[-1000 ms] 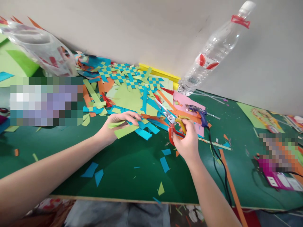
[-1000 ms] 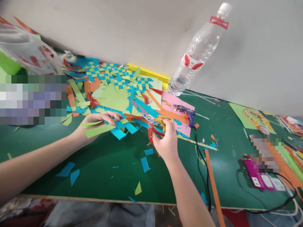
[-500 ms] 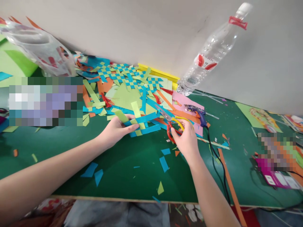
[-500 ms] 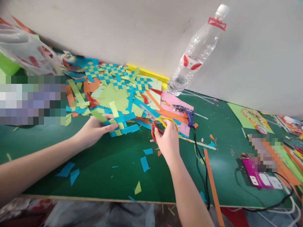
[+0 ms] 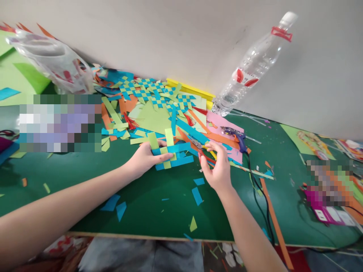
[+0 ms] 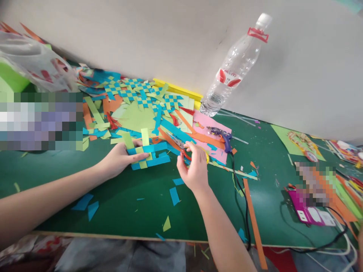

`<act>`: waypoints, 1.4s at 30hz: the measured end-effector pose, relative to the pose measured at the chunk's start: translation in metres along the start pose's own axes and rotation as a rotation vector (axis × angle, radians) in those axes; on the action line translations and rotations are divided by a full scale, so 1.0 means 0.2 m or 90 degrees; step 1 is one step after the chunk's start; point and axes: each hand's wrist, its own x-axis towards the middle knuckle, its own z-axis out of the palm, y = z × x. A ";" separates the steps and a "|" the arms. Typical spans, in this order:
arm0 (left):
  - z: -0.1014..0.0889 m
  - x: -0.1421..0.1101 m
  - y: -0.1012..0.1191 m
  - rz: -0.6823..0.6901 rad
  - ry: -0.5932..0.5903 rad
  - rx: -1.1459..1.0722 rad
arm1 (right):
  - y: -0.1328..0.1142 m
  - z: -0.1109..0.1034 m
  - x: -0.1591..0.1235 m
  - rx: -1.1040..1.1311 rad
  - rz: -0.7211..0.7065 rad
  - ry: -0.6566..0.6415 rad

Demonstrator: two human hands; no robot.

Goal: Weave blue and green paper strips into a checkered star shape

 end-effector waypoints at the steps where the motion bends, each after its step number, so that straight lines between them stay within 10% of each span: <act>1: 0.00 0.00 0.00 -0.011 0.005 -0.014 | -0.02 0.01 0.00 0.008 -0.012 0.001; 9: -0.01 0.01 0.00 0.005 0.051 -0.099 | -0.23 0.11 0.07 0.267 0.195 -0.156; 26: 0.00 0.02 -0.04 0.043 -0.040 -0.092 | -0.24 0.21 0.06 0.438 0.363 -0.087; 42: 0.00 -0.01 -0.02 0.040 -0.016 0.011 | -0.21 0.23 0.03 0.366 0.282 -0.096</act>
